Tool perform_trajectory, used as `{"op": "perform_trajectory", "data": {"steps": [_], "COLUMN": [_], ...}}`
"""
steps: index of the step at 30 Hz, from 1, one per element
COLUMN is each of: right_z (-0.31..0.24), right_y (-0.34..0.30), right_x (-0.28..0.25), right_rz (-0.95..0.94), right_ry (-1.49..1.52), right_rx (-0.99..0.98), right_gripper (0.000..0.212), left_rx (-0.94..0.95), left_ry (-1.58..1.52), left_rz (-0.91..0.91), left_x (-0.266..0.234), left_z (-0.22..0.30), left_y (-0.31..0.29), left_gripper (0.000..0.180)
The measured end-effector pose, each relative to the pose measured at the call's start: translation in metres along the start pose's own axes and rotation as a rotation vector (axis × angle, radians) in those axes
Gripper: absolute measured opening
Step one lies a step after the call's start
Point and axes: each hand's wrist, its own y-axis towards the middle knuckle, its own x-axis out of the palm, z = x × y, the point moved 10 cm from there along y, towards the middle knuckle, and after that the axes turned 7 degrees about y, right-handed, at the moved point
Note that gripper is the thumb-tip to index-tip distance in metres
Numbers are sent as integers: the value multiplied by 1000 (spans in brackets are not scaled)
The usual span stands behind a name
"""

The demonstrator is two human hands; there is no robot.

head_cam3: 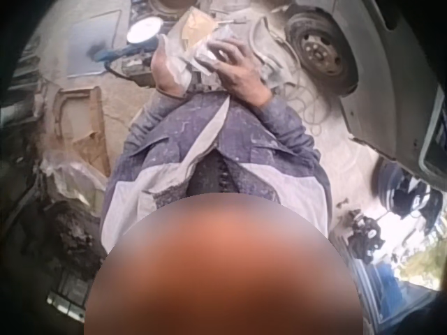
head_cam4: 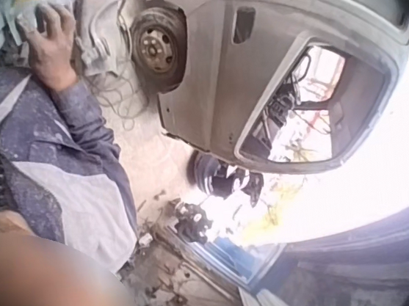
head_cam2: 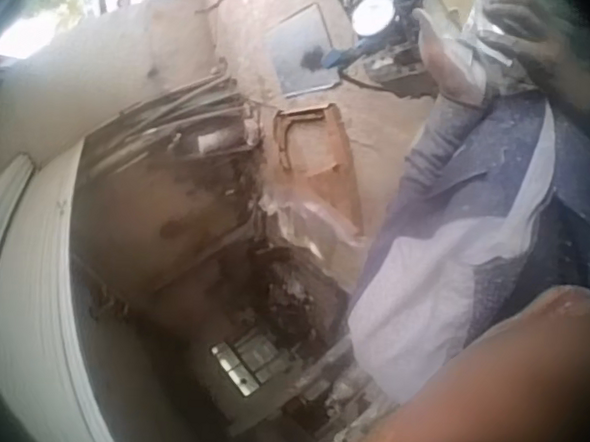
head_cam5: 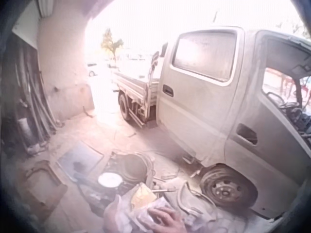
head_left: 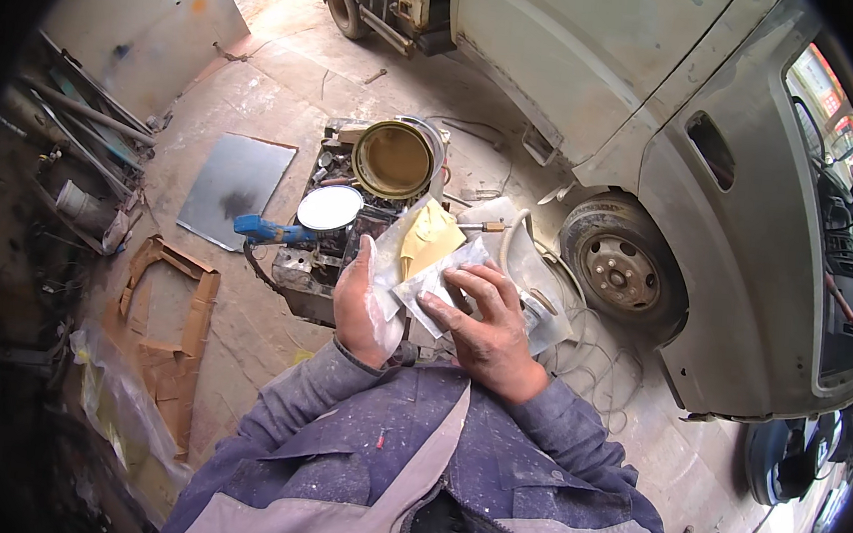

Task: The person grinds the upper edge of a truck door frame with an angle grinder, then taps the door panel with a hammer. They mix a yellow paste in a container and apply it to a small metal plate with a putty knife.

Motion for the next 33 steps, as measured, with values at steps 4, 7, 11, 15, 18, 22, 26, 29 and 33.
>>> {"op": "perform_trajectory", "data": {"steps": [4, 7, 11, 15, 18, 22, 26, 29, 33], "right_z": [5, 14, 32, 20, 12, 15, 28, 52, 53], "right_y": [4, 15, 31, 30, 23, 19, 25, 25, 38], "right_x": [-8, -42, -45, -19, -3, -3, -31, -65, -55], "right_rz": [-19, 238, 251, 122, -11, -116, -11, 405, 541], "right_ry": [174, 390, 493, 466, 386, 343, 478, 723, 1107], "right_rx": [63, 90, 236, 227, 177, 107, 167, 324, 315], "right_gripper": [61, 53, 43, 44, 49, 54, 50, 40, 47], "left_rx": [255, 434, 649, 799, 806, 689, 459, 305, -18], "left_ry": [112, 426, 878, 1062, 1080, 877, 359, 206, -1], "left_rz": [-24, -32, -32, -62, -21, -7, -13, -61, -275], "left_x": [7, 17, 44, 64, 64, 49, 15, 6, 26], "left_z": [40, 59, 58, 61, 67, 66, 55, 39, 2], "left_y": [1, -9, -19, -26, -23, -14, 1, 4, -3], "left_gripper": [63, 60, 53, 51, 52, 54, 55, 51, 50]}}
